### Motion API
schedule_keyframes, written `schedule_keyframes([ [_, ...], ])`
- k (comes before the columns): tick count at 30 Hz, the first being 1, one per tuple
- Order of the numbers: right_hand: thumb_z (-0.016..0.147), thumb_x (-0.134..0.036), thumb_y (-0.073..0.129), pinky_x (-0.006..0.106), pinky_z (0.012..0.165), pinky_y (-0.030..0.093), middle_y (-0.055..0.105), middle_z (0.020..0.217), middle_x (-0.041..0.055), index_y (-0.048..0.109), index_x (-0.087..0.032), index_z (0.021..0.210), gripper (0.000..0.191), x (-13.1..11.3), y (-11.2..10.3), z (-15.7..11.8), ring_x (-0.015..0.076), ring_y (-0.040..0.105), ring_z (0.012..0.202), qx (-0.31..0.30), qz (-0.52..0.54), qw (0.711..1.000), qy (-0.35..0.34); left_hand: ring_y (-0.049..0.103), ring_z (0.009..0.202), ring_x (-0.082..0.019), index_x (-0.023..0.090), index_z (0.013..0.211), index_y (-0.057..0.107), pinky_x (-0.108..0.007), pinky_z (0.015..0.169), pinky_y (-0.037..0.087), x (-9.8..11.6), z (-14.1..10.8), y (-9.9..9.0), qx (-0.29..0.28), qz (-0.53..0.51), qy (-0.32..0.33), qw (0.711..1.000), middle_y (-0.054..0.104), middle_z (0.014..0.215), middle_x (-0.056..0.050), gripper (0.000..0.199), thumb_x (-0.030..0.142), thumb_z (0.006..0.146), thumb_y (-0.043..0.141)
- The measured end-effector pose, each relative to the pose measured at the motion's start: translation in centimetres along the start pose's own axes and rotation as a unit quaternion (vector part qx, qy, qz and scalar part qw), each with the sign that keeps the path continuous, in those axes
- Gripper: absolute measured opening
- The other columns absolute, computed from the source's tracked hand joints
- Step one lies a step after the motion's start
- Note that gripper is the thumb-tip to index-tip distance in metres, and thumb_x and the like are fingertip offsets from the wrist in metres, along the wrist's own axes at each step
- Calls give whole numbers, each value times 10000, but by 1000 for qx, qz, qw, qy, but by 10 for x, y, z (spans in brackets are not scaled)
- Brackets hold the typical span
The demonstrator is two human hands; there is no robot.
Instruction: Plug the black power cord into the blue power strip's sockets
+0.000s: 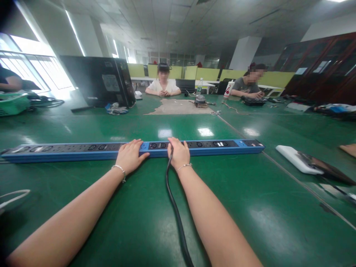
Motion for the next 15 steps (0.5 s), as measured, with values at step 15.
schedule_keyframes([
  [15, 887, -335, 400, 419, 1027, 309, 666, 1106, 112, 622, -149, 1081, 349, 1, -4, 2, 225, 575, 1100, 43, 19, 994, 98, 425, 1255, -252, 196, 1256, 463, -413, 1024, 303, -1, 0, -2, 14, 5, 5, 1000, 516, 1332, -112, 555, 550, 831, 422],
])
Point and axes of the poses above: each hand's wrist, its own z-axis towards the middle knuckle, its own y-axis out of the palm, x = y × z, the point moved 6 cm from there along z, towards the middle knuckle
